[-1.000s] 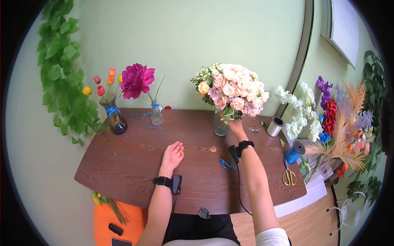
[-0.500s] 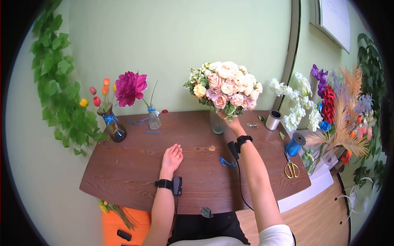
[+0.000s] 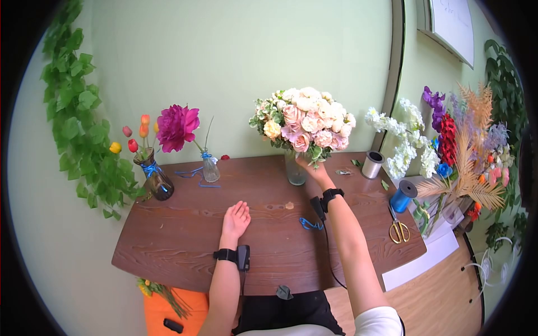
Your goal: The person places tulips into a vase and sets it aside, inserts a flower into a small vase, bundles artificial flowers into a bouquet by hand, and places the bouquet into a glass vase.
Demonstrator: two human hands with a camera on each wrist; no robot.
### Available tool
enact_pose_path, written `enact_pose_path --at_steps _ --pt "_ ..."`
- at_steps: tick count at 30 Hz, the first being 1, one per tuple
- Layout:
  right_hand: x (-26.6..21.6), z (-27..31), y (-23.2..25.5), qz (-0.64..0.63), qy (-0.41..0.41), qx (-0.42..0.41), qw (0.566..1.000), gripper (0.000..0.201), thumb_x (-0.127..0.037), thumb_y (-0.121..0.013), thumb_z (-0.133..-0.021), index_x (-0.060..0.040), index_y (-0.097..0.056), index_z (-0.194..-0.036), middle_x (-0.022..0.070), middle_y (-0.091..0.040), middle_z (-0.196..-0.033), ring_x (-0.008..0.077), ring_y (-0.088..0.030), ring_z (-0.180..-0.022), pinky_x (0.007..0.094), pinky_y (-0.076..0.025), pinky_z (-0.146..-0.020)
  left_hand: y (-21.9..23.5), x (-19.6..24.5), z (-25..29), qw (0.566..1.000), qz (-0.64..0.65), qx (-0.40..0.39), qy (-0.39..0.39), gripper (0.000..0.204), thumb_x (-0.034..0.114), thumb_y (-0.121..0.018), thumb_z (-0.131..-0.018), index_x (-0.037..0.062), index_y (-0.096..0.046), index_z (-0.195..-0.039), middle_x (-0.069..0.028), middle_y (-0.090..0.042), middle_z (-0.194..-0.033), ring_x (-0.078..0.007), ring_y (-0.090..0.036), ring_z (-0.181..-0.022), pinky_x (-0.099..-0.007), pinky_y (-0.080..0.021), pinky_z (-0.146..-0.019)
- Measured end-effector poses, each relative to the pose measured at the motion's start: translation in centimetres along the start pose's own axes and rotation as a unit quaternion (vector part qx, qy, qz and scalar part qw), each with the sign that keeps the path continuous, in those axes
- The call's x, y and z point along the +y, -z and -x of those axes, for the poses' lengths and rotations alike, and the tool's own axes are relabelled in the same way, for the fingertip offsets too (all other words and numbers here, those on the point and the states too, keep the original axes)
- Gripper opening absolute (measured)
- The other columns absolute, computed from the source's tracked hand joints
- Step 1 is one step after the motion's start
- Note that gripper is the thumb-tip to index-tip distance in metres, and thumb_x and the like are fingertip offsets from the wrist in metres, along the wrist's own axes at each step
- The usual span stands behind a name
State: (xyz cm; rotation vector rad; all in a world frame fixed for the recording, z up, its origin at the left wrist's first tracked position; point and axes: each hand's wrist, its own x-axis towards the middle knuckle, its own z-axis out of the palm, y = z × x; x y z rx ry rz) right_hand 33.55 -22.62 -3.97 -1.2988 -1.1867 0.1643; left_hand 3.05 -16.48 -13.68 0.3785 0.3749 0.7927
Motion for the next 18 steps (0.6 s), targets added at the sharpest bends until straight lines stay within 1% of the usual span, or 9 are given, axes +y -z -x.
enact_pose_path --at_steps 2,3,5,9,11,14,17,18 --pt "0.9 -0.1 0.0 -0.007 -0.043 -0.009 0.999 0.045 -0.020 -0.072 -0.066 -0.0019 -0.051 -0.101 0.0075 -0.057 -0.096 0.0174 -0.053 -0.087 0.0315 -0.043 -0.076 0.1 0.0 -0.1 1.000 0.001 0.000 -0.001 0.027 0.022 -0.045 -0.083 0.0068 -0.049 -0.105 -0.0035 -0.055 -0.103 -0.0159 -0.052 -0.090 -0.0308 -0.043 -0.072" --pt "1.0 -0.1 0.1 -0.007 -0.043 -0.010 0.999 0.045 -0.020 -0.072 -0.066 -0.0019 -0.051 -0.101 0.0075 -0.057 -0.096 0.0174 -0.053 -0.087 0.0315 -0.043 -0.076 0.1 0.0 -0.1 1.000 0.001 0.000 0.000 0.027 0.022 -0.045 -0.083 0.0070 -0.049 -0.105 -0.0034 -0.055 -0.103 -0.0158 -0.052 -0.090 -0.0308 -0.043 -0.072" --pt "1.0 -0.1 0.2 0.006 -0.065 -0.037 0.997 0.051 -0.025 -0.070 -0.070 0.0004 -0.050 -0.109 0.0077 -0.056 -0.103 0.0163 -0.050 -0.092 0.0297 -0.040 -0.081 0.1 0.0 -0.2 1.000 0.001 0.000 0.001 0.027 0.022 -0.045 -0.083 0.0072 -0.050 -0.105 -0.0033 -0.055 -0.103 -0.0157 -0.052 -0.090 -0.0308 -0.043 -0.072" --pt "1.3 -0.4 -0.3 0.013 -0.071 -0.034 0.997 0.051 -0.025 -0.070 -0.069 -0.0001 -0.050 -0.109 0.0074 -0.055 -0.104 0.0161 -0.050 -0.092 0.0294 -0.041 -0.081 -0.1 0.0 -0.1 1.000 0.002 0.003 0.004 0.027 0.022 -0.045 -0.083 0.0075 -0.050 -0.105 -0.0032 -0.055 -0.102 -0.0157 -0.052 -0.090 -0.0309 -0.043 -0.072" --pt "2.0 -0.7 -0.8 0.030 -0.004 0.015 0.999 0.044 -0.021 -0.073 -0.064 -0.0025 -0.053 -0.099 0.0079 -0.059 -0.093 0.0196 -0.055 -0.085 0.0328 -0.044 -0.074 -0.1 0.0 0.0 1.000 0.001 0.004 0.004 0.027 0.022 -0.045 -0.083 0.0076 -0.050 -0.105 -0.0032 -0.055 -0.102 -0.0157 -0.052 -0.089 -0.0309 -0.043 -0.072" --pt "2.0 -1.1 -0.9 0.051 -0.027 0.000 0.998 0.045 -0.021 -0.072 -0.066 -0.0025 -0.053 -0.101 0.0080 -0.058 -0.095 0.0201 -0.055 -0.087 0.0333 -0.044 -0.076 -0.1 0.0 -0.1 1.000 0.002 0.002 0.003 0.027 0.022 -0.045 -0.083 0.0073 -0.050 -0.106 -0.0035 -0.055 -0.102 -0.0159 -0.052 -0.089 -0.0310 -0.043 -0.072" --pt "0.0 -0.4 -0.8 0.048 -0.044 0.013 0.998 0.044 -0.021 -0.071 -0.067 -0.0024 -0.052 -0.103 0.0081 -0.057 -0.099 0.0205 -0.054 -0.090 0.0337 -0.043 -0.078 0.0 0.0 -0.2 1.000 0.002 0.004 0.003 0.028 0.022 -0.045 -0.083 0.0069 -0.049 -0.106 -0.0038 -0.055 -0.102 -0.0162 -0.052 -0.089 -0.0310 -0.043 -0.072" --pt "0.0 -0.4 -0.8 0.049 -0.044 0.012 0.998 0.044 -0.021 -0.071 -0.067 -0.0024 -0.052 -0.103 0.0081 -0.057 -0.099 0.0205 -0.054 -0.090 0.0337 -0.043 -0.078 0.0 0.0 -0.1 1.000 0.004 0.005 0.003 0.028 0.021 -0.045 -0.083 0.0067 -0.049 -0.106 -0.0041 -0.055 -0.102 -0.0165 -0.052 -0.089 -0.0310 -0.043 -0.072"
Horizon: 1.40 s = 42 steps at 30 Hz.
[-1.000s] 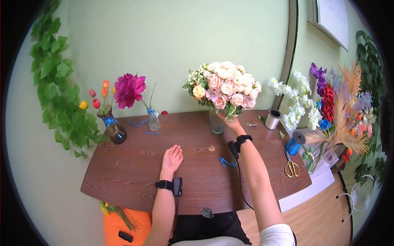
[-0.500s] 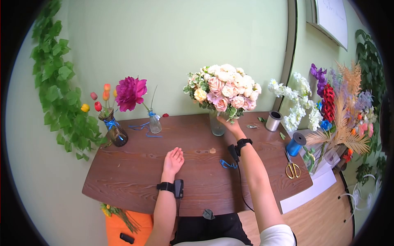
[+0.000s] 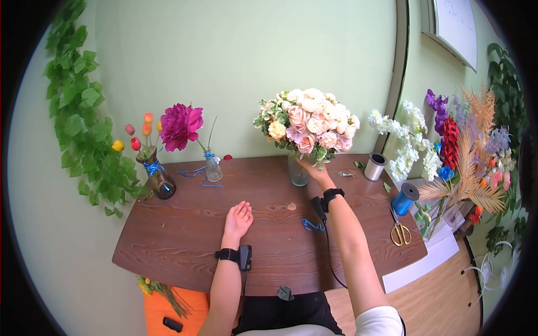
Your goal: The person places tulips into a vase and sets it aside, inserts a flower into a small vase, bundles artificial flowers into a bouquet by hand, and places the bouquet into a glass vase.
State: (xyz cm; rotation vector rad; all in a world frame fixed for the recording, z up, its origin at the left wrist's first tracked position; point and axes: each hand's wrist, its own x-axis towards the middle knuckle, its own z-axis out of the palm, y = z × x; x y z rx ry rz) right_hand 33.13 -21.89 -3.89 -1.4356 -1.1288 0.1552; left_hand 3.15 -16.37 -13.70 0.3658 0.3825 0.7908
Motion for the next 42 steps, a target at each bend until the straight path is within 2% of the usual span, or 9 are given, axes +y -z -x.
enact_pose_path --at_steps 9,14,18,20,24,27,31,38,42 --pt "-1.3 -0.4 3.2 -0.049 -0.138 -0.088 0.985 0.084 -0.028 -0.069 -0.068 0.0011 -0.021 -0.131 0.0185 -0.028 -0.134 0.0279 -0.031 -0.121 0.0331 -0.026 -0.099 -0.2 0.0 0.2 1.000 0.010 0.007 -0.003 0.027 0.020 -0.045 -0.082 0.0064 -0.049 -0.105 -0.0046 -0.055 -0.100 -0.0167 -0.052 -0.088 -0.0307 -0.043 -0.072" --pt "0.5 -1.6 3.0 -0.056 -0.192 -0.088 0.976 0.075 -0.026 -0.066 -0.069 -0.0010 -0.026 -0.127 0.0117 -0.041 -0.123 0.0241 -0.043 -0.109 0.0350 -0.033 -0.091 -0.5 -0.1 0.4 1.000 0.007 0.010 -0.005 0.027 0.020 -0.045 -0.082 0.0064 -0.049 -0.105 -0.0046 -0.055 -0.100 -0.0167 -0.052 -0.088 -0.0304 -0.043 -0.072" --pt "0.4 -1.5 0.6 -0.028 -0.069 -0.058 0.996 0.069 -0.035 -0.067 -0.068 -0.0038 -0.038 -0.122 0.0122 -0.047 -0.118 0.0266 -0.044 -0.108 0.0319 -0.032 -0.092 0.0 -0.4 0.1 1.000 0.005 0.008 -0.004 0.027 0.021 -0.045 -0.082 0.0062 -0.049 -0.105 -0.0050 -0.055 -0.101 -0.0167 -0.052 -0.088 -0.0302 -0.043 -0.071" --pt "3.9 -3.0 -1.4 0.317 0.069 0.122 0.938 0.061 -0.037 -0.069 -0.065 -0.0068 -0.049 -0.114 0.0128 -0.052 -0.110 0.0269 -0.047 -0.105 0.0335 -0.035 -0.089 0.1 -0.2 0.0 1.000 0.004 0.005 -0.007 0.027 0.021 -0.045 -0.082 0.0061 -0.049 -0.105 -0.0051 -0.055 -0.100 -0.0168 -0.052 -0.088 -0.0302 -0.043 -0.071" --pt "1.0 -1.9 -0.9 0.154 0.136 0.124 0.971 0.054 -0.034 -0.071 -0.065 -0.0061 -0.053 -0.107 0.0115 -0.057 -0.101 0.0264 -0.051 -0.098 0.0332 -0.038 -0.086 0.0 -0.2 0.1 1.000 0.009 0.002 -0.009 0.028 0.021 -0.045 -0.082 0.0058 -0.049 -0.105 -0.0055 -0.055 -0.100 -0.0173 -0.052 -0.088 -0.0303 -0.043 -0.071" --pt "1.0 -2.1 1.0 0.019 -0.005 -0.027 0.999 0.070 -0.031 -0.073 -0.062 0.0037 -0.042 -0.114 0.0153 -0.051 -0.107 0.0261 -0.052 -0.093 0.0337 -0.040 -0.082 0.4 -0.1 -0.1 1.000 0.012 0.000 -0.008 0.028 0.022 -0.045 -0.083 0.0059 -0.049 -0.106 -0.0056 -0.055 -0.101 -0.0174 -0.052 -0.088 -0.0305 -0.043 -0.072" --pt "-0.1 -1.6 1.5 -0.066 -0.077 -0.002 0.995 0.067 -0.029 -0.073 -0.062 0.0037 -0.043 -0.113 0.0140 -0.052 -0.106 0.0239 -0.051 -0.095 0.0335 -0.040 -0.084 0.3 -0.3 -0.2 1.000 0.006 -0.005 -0.009 0.028 0.022 -0.045 -0.083 0.0064 -0.049 -0.106 -0.0054 -0.055 -0.102 -0.0170 -0.053 -0.089 -0.0302 -0.043 -0.073" --pt "-2.7 -0.5 -0.7 0.203 0.098 0.144 0.964 0.074 -0.035 -0.076 -0.058 0.0052 -0.043 -0.111 0.0174 -0.051 -0.106 0.0272 -0.049 -0.101 0.0357 -0.037 -0.088 0.2 -0.2 0.1 1.000 0.008 0.006 -0.013 0.028 0.024 -0.043 -0.084 0.0072 -0.050 -0.106 -0.0052 -0.055 -0.103 -0.0169 -0.052 -0.091 -0.0297 -0.042 -0.075" --pt "-2.9 -0.6 0.0 0.015 0.076 0.072 0.994 0.068 -0.025 -0.076 -0.059 0.0052 -0.043 -0.110 0.0133 -0.052 -0.103 0.0222 -0.050 -0.098 0.0335 -0.039 -0.085 0.2 -0.2 0.2 1.000 0.001 0.002 -0.011 0.029 0.024 -0.043 -0.084 0.0080 -0.049 -0.107 -0.0050 -0.055 -0.104 -0.0166 -0.052 -0.092 -0.0301 -0.041 -0.076"
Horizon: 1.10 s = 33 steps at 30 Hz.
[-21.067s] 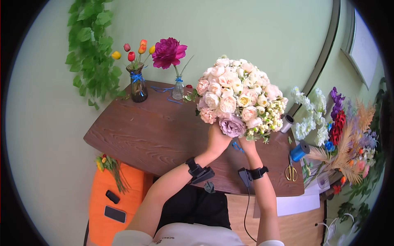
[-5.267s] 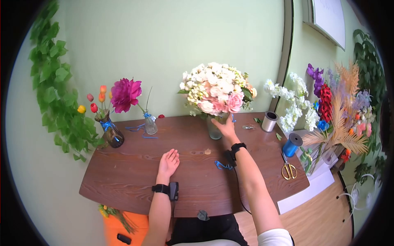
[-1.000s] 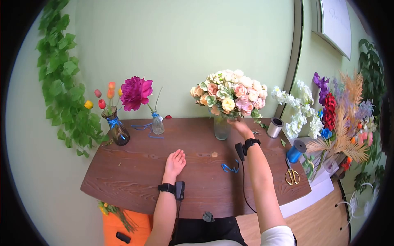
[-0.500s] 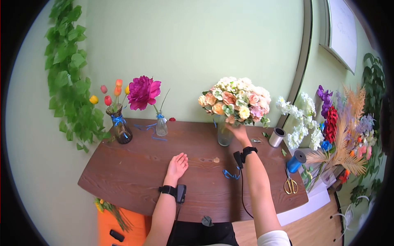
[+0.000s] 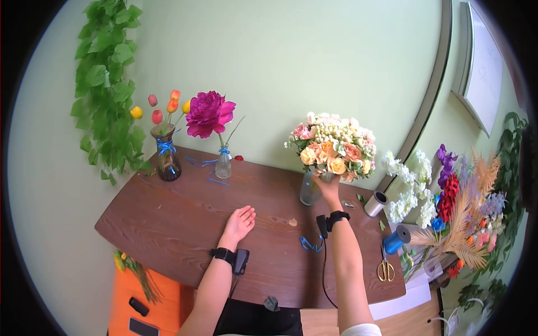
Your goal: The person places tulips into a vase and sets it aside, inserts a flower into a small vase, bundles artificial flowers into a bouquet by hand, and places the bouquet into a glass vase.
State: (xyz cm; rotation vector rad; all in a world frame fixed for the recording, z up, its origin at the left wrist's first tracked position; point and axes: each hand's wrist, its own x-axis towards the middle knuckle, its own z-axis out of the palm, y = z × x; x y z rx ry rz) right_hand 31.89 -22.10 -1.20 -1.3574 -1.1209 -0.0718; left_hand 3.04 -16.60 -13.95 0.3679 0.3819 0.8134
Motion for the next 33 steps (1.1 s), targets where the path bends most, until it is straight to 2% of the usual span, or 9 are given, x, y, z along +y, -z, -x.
enact_pose_path --at_steps 6,8,12,16,17,20,24,27,33 --pt "6.3 -2.0 1.0 -0.036 -0.115 -0.058 0.991 0.052 -0.009 -0.064 -0.066 0.0026 -0.041 -0.112 0.0120 -0.053 -0.103 0.0221 -0.050 -0.098 0.0323 -0.038 -0.087 0.1 0.0 -0.3 1.000 -0.005 -0.008 0.001 0.030 0.025 -0.044 -0.083 0.0082 -0.049 -0.108 -0.0049 -0.054 -0.104 -0.0162 -0.052 -0.091 -0.0299 -0.041 -0.077" --pt "6.7 -2.1 -0.1 0.066 -0.001 -0.036 0.997 0.045 -0.007 -0.061 -0.067 -0.0002 -0.046 -0.109 0.0121 -0.054 -0.105 0.0230 -0.050 -0.099 0.0334 -0.038 -0.086 0.1 -0.1 -0.3 1.000 -0.005 -0.007 0.001 0.030 0.025 -0.044 -0.083 0.0081 -0.048 -0.108 -0.0049 -0.054 -0.105 -0.0162 -0.051 -0.091 -0.0298 -0.041 -0.076" --pt "5.4 -1.6 -0.5 0.268 0.083 -0.025 0.960 0.060 -0.035 -0.068 -0.069 0.0001 -0.046 -0.113 0.0131 -0.054 -0.109 0.0273 -0.049 -0.102 0.0343 -0.038 -0.087 0.2 0.0 -0.2 1.000 -0.001 -0.009 -0.003 0.030 0.025 -0.044 -0.083 0.0078 -0.048 -0.108 -0.0049 -0.054 -0.105 -0.0162 -0.051 -0.091 -0.0295 -0.041 -0.076" --pt "4.2 -1.8 1.1 0.148 0.033 -0.093 0.984 0.058 -0.034 -0.069 -0.068 0.0000 -0.048 -0.110 0.0115 -0.055 -0.107 0.0244 -0.051 -0.097 0.0328 -0.039 -0.084 0.3 0.0 -0.2 1.000 0.005 -0.013 -0.005 0.029 0.024 -0.044 -0.083 0.0076 -0.049 -0.107 -0.0050 -0.054 -0.105 -0.0162 -0.052 -0.091 -0.0294 -0.041 -0.076" --pt "3.1 -1.7 1.8 0.012 -0.025 -0.116 0.993 0.056 -0.031 -0.070 -0.067 -0.0016 -0.049 -0.110 0.0081 -0.055 -0.106 0.0211 -0.050 -0.096 0.0310 -0.039 -0.084 0.4 0.0 -0.2 1.000 0.007 -0.012 -0.005 0.029 0.024 -0.044 -0.083 0.0076 -0.049 -0.107 -0.0050 -0.054 -0.105 -0.0162 -0.052 -0.091 -0.0294 -0.041 -0.076" --pt "3.0 -1.6 2.6 0.008 -0.150 -0.133 0.980 0.056 -0.027 -0.069 -0.069 -0.0030 -0.046 -0.115 0.0088 -0.051 -0.113 0.0198 -0.046 -0.104 0.0313 -0.034 -0.091 0.0 -0.1 -0.2 1.000 0.003 -0.005 0.001 0.029 0.024 -0.044 -0.083 0.0075 -0.049 -0.107 -0.0049 -0.054 -0.104 -0.0161 -0.052 -0.091 -0.0293 -0.041 -0.076" --pt "6.6 -1.5 0.9 0.004 -0.130 -0.051 0.990 0.059 -0.033 -0.067 -0.071 -0.0032 -0.044 -0.117 0.0099 -0.048 -0.118 0.0198 -0.041 -0.112 0.0317 -0.031 -0.094 -0.3 0.0 -0.1 1.000 -0.003 0.004 0.000 0.029 0.023 -0.044 -0.083 0.0077 -0.049 -0.106 -0.0047 -0.055 -0.104 -0.0160 -0.052 -0.090 -0.0289 -0.041 -0.076" --pt "4.3 -1.9 1.1 0.151 -0.084 -0.103 0.980 0.093 -0.038 -0.072 -0.064 0.0038 -0.020 -0.128 0.0130 -0.038 -0.125 0.0218 -0.038 -0.113 0.0316 -0.029 -0.095 -0.2 0.0 -0.1 1.000 -0.002 0.003 0.000 0.029 0.024 -0.044 -0.083 0.0078 -0.049 -0.106 -0.0046 -0.055 -0.103 -0.0158 -0.052 -0.090 -0.0287 -0.041 -0.075" --pt "2.7 -1.6 2.5 -0.042 -0.141 -0.092 0.985 0.069 -0.033 -0.071 -0.067 0.0031 -0.041 -0.116 0.0106 -0.048 -0.113 0.0190 -0.046 -0.102 0.0297 -0.036 -0.088 -0.1 0.0 -0.2 1.000 -0.005 0.000 0.002 0.028 0.024 -0.044 -0.083 0.0078 -0.049 -0.106 -0.0047 -0.055 -0.103 -0.0158 -0.052 -0.090 -0.0287 -0.041 -0.075"
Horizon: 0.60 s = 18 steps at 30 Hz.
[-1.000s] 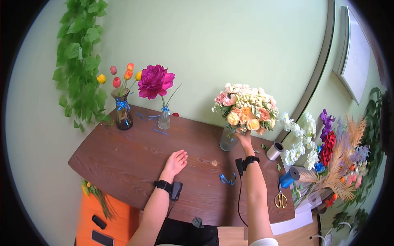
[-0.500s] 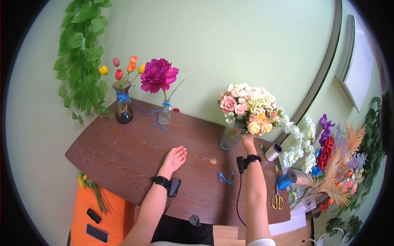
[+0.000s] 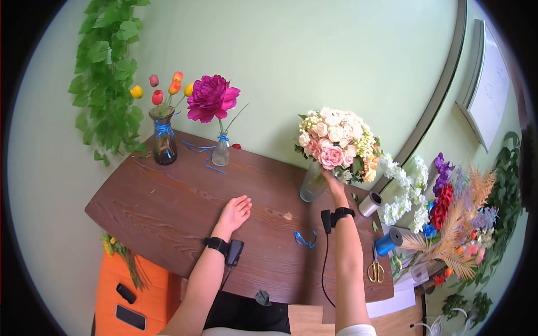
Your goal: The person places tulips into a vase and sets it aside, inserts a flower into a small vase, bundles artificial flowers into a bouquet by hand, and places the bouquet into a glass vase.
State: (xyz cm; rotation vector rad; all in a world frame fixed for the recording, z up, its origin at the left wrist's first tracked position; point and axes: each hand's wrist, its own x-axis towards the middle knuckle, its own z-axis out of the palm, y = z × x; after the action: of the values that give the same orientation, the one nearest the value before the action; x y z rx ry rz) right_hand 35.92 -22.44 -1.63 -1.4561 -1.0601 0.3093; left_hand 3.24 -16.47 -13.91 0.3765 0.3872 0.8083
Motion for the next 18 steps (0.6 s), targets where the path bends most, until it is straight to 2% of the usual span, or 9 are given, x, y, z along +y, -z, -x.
enact_pose_path --at_steps 1,2,3,5,6,9,11,15,18 --pt "-1.0 0.4 -0.5 -0.014 -0.018 0.006 1.000 0.059 -0.030 -0.070 -0.068 0.0014 -0.047 -0.112 0.0092 -0.051 -0.109 0.0184 -0.047 -0.100 0.0304 -0.036 -0.087 0.0 0.0 0.0 1.000 -0.002 -0.002 -0.001 0.028 0.024 -0.044 -0.083 0.0078 -0.049 -0.106 -0.0048 -0.055 -0.103 -0.0158 -0.052 -0.090 -0.0289 -0.041 -0.075" --pt "-1.3 0.4 -0.8 -0.007 0.043 0.000 0.999 0.060 -0.029 -0.072 -0.066 0.0030 -0.047 -0.110 0.0082 -0.052 -0.106 0.0180 -0.048 -0.095 0.0295 -0.037 -0.086 0.0 0.0 0.0 1.000 -0.002 -0.002 0.000 0.028 0.024 -0.044 -0.083 0.0078 -0.049 -0.106 -0.0048 -0.055 -0.103 -0.0158 -0.052 -0.090 -0.0289 -0.041 -0.075" --pt "-1.4 0.6 -1.0 -0.008 0.042 0.001 0.999 0.060 -0.029 -0.072 -0.066 0.0030 -0.047 -0.110 0.0082 -0.052 -0.106 0.0180 -0.048 -0.095 0.0295 -0.037 -0.086 0.0 0.0 0.0 1.000 0.001 -0.001 -0.001 0.028 0.024 -0.044 -0.084 0.0079 -0.049 -0.106 -0.0048 -0.055 -0.103 -0.0159 -0.052 -0.090 -0.0291 -0.041 -0.075" --pt "-1.4 0.8 -1.3 0.159 0.135 0.086 0.974 0.060 -0.029 -0.073 -0.065 0.0027 -0.047 -0.109 0.0084 -0.052 -0.105 0.0186 -0.048 -0.094 0.0293 -0.037 -0.085 0.0 0.0 0.0 1.000 0.004 0.001 -0.002 0.028 0.024 -0.044 -0.084 0.0079 -0.049 -0.106 -0.0049 -0.055 -0.103 -0.0159 -0.052 -0.090 -0.0292 -0.041 -0.075" --pt "-1.3 0.7 -1.1 0.079 0.121 0.052 0.988 0.059 -0.027 -0.073 -0.065 0.0012 -0.047 -0.110 0.0105 -0.052 -0.106 0.0200 -0.049 -0.096 0.0304 -0.038 -0.086 0.1 0.0 0.0 1.000 0.006 0.001 -0.002 0.028 0.024 -0.044 -0.084 0.0079 -0.049 -0.106 -0.0049 -0.055 -0.103 -0.0160 -0.052 -0.090 -0.0294 -0.041 -0.075" --pt "0.0 -0.1 -0.7 0.031 0.138 0.064 0.988 0.059 -0.025 -0.073 -0.064 0.0004 -0.047 -0.110 0.0124 -0.053 -0.107 0.0209 -0.049 -0.097 0.0310 -0.038 -0.085 0.1 0.0 -0.1 1.000 0.006 0.000 -0.003 0.028 0.024 -0.044 -0.084 0.0079 -0.049 -0.106 -0.0050 -0.055 -0.104 -0.0162 -0.052 -0.090 -0.0296 -0.041 -0.076" --pt "2.2 -1.5 0.3 0.050 0.115 0.048 0.991 0.059 -0.024 -0.073 -0.064 0.0007 -0.047 -0.110 0.0126 -0.053 -0.107 0.0207 -0.050 -0.097 0.0309 -0.038 -0.085 0.2 -0.1 -0.2 1.000 0.003 -0.001 0.001 0.028 0.024 -0.044 -0.084 0.0078 -0.049 -0.106 -0.0050 -0.055 -0.103 -0.0164 -0.052 -0.091 -0.0297 -0.041 -0.076" --pt "3.0 -1.6 0.8 0.048 0.086 0.032 0.995 0.058 -0.022 -0.073 -0.063 0.0013 -0.047 -0.110 0.0130 -0.054 -0.105 0.0214 -0.051 -0.096 0.0309 -0.039 -0.084 0.1 -0.1 0.0 1.000 0.004 0.003 -0.003 0.029 0.024 -0.044 -0.083 0.0074 -0.049 -0.106 -0.0056 -0.055 -0.103 -0.0168 -0.052 -0.091 -0.0297 -0.041 -0.076" --pt "3.1 -1.3 0.3 0.057 0.124 0.066 0.988 0.064 -0.023 -0.073 -0.063 0.0010 -0.043 -0.114 0.0154 -0.048 -0.112 0.0251 -0.046 -0.101 0.0327 -0.035 -0.089 0.0 -0.1 0.0 1.000 0.004 0.003 -0.005 0.029 0.024 -0.044 -0.083 0.0070 -0.049 -0.106 -0.0061 -0.055 -0.104 -0.0169 -0.052 -0.091 -0.0297 -0.041 -0.076"
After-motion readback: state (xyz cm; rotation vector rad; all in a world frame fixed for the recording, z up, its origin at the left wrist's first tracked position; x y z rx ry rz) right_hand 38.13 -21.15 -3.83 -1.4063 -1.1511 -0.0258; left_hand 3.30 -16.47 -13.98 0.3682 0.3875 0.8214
